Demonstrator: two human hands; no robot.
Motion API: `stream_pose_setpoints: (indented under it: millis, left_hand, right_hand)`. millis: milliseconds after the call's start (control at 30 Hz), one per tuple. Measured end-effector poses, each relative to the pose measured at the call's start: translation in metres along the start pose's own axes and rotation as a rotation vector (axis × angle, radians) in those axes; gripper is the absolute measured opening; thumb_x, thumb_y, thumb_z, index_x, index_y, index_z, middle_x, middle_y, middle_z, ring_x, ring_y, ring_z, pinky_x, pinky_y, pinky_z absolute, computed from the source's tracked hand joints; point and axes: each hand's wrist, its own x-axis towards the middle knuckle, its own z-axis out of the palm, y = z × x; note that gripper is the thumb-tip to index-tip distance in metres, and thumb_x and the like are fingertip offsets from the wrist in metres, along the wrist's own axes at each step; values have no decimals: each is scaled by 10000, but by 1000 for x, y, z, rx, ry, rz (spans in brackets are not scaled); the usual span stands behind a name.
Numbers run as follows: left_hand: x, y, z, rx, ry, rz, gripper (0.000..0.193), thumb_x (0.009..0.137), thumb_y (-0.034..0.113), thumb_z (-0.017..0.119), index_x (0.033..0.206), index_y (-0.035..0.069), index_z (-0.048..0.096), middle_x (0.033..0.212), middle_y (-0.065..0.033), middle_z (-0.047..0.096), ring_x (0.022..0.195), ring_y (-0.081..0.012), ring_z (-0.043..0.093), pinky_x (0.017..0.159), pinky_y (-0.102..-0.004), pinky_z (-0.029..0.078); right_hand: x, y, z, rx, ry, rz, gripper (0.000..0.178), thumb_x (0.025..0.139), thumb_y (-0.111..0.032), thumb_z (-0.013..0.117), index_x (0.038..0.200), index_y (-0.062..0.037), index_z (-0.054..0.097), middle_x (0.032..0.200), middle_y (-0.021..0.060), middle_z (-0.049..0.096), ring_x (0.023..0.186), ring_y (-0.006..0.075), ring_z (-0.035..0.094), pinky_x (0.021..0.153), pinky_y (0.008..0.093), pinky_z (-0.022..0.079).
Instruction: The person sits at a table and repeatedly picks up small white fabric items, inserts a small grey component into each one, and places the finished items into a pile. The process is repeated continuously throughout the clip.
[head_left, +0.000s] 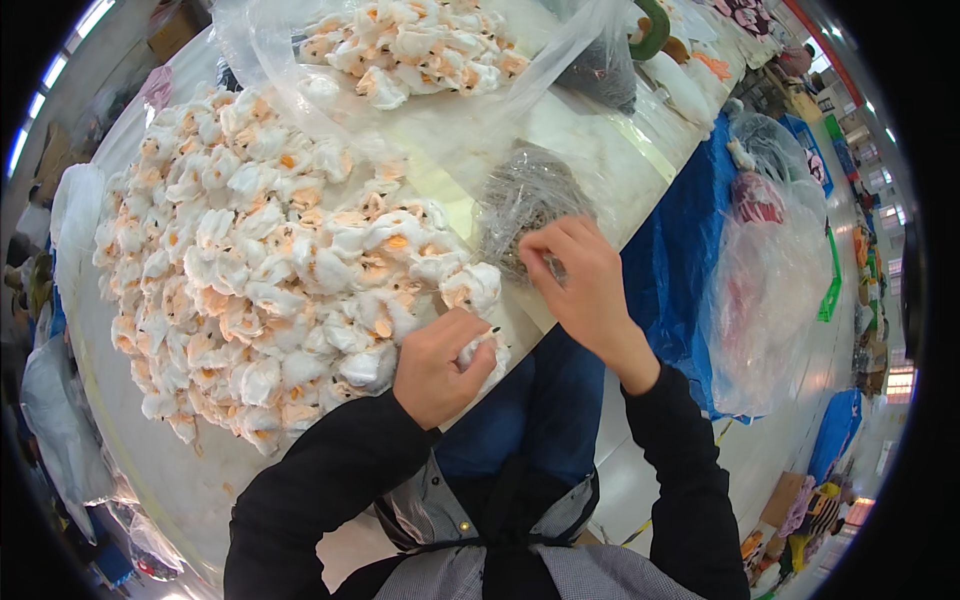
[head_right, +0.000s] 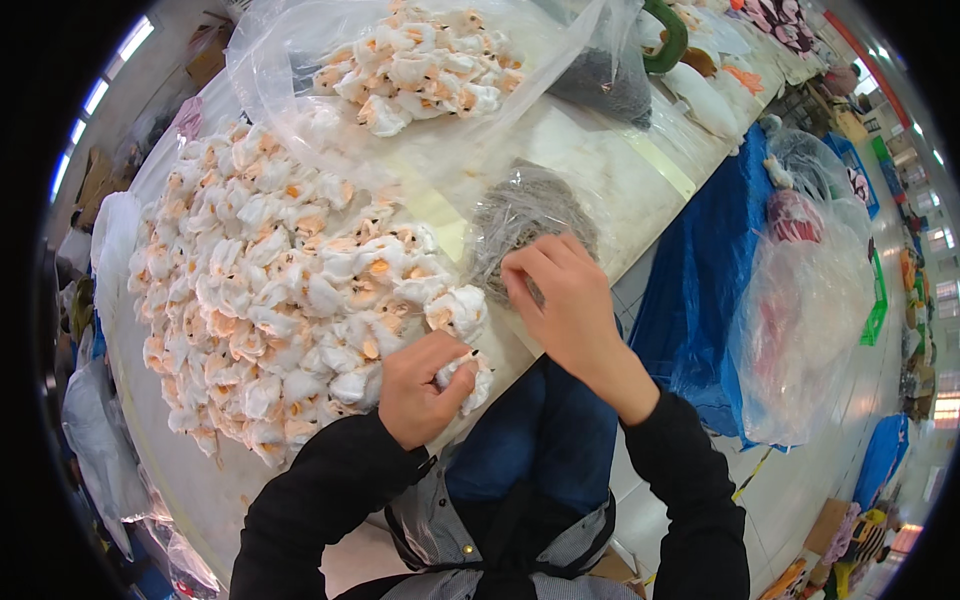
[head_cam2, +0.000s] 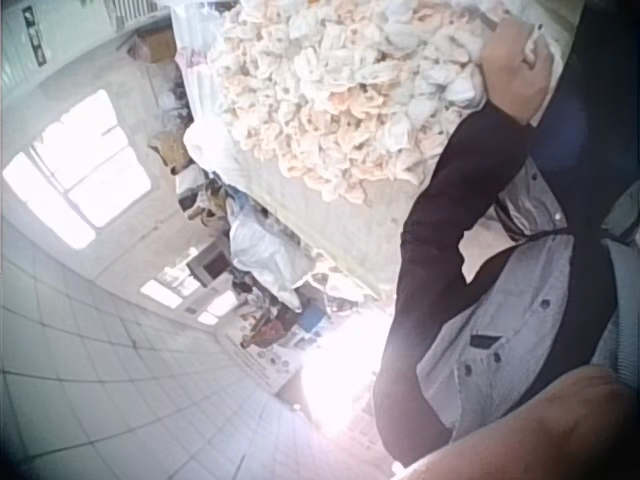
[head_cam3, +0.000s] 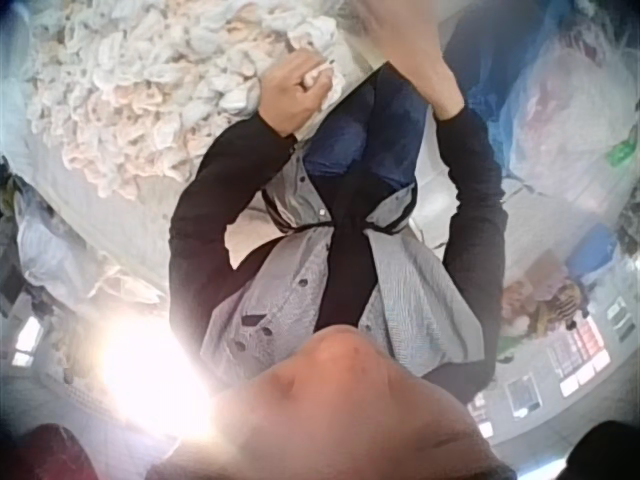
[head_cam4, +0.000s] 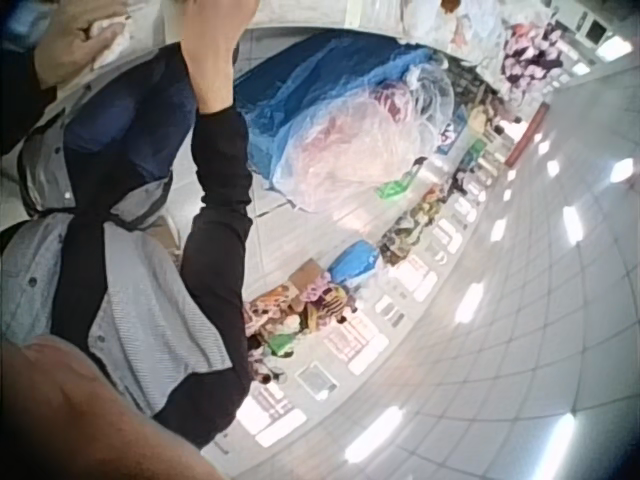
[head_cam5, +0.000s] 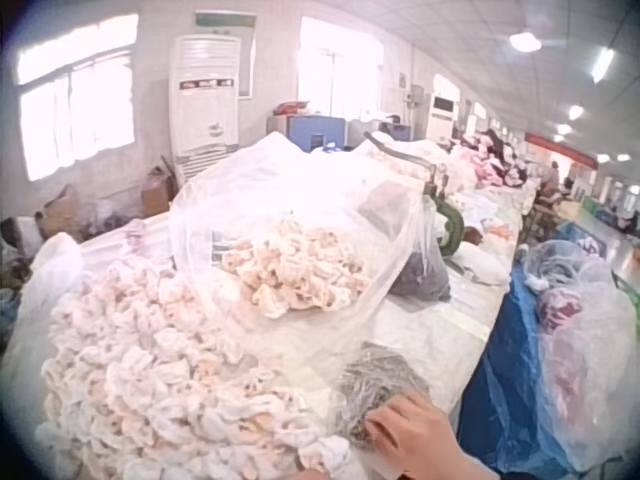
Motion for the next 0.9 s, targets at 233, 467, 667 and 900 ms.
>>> stream_pose_setpoints:
  millis: [233, 467, 667, 900]
  left_hand:
    - [0, -3, 4, 11, -13, 59, 121, 905, 54, 716, 1021, 18, 710, 904, -135, 666, 673, -316, 649, 606, -387, 516]
    - [0, 1, 4, 38, -23, 78, 125, 912, 69, 723, 1030, 31, 715, 912, -132, 674, 674, -313, 668, 603, -391, 529]
    - [-1, -1, 6, 60, -33, 63, 100, 914, 66, 716, 1011, 42, 702, 897, -124, 659, 661, -310, 668, 590, -392, 529]
    - [-3, 2, 7, 89, -78, 52, 93, 898, 47, 706, 963, 47, 640, 864, -124, 599, 639, -343, 636, 567, -424, 511]
  right_hand:
    - [-40, -25, -4, 1076, -306, 624, 114, 1028, -95, 725, 1088, 1, 736, 923, 18, 726, 815, 70, 651, 707, 236, 513]
    - [-49, -24, 0, 1076, -349, 619, 112, 1029, -89, 726, 1086, 6, 717, 931, 43, 728, 797, 93, 656, 721, 250, 537]
    - [-52, -38, -6, 343, -254, 227, 120, 967, -47, 747, 1068, 2, 704, 906, 90, 710, 768, 148, 701, 699, 287, 545]
    - [-38, -34, -14, 332, -421, 180, 73, 950, -25, 730, 987, -7, 669, 862, 111, 683, 748, 212, 707, 682, 332, 542]
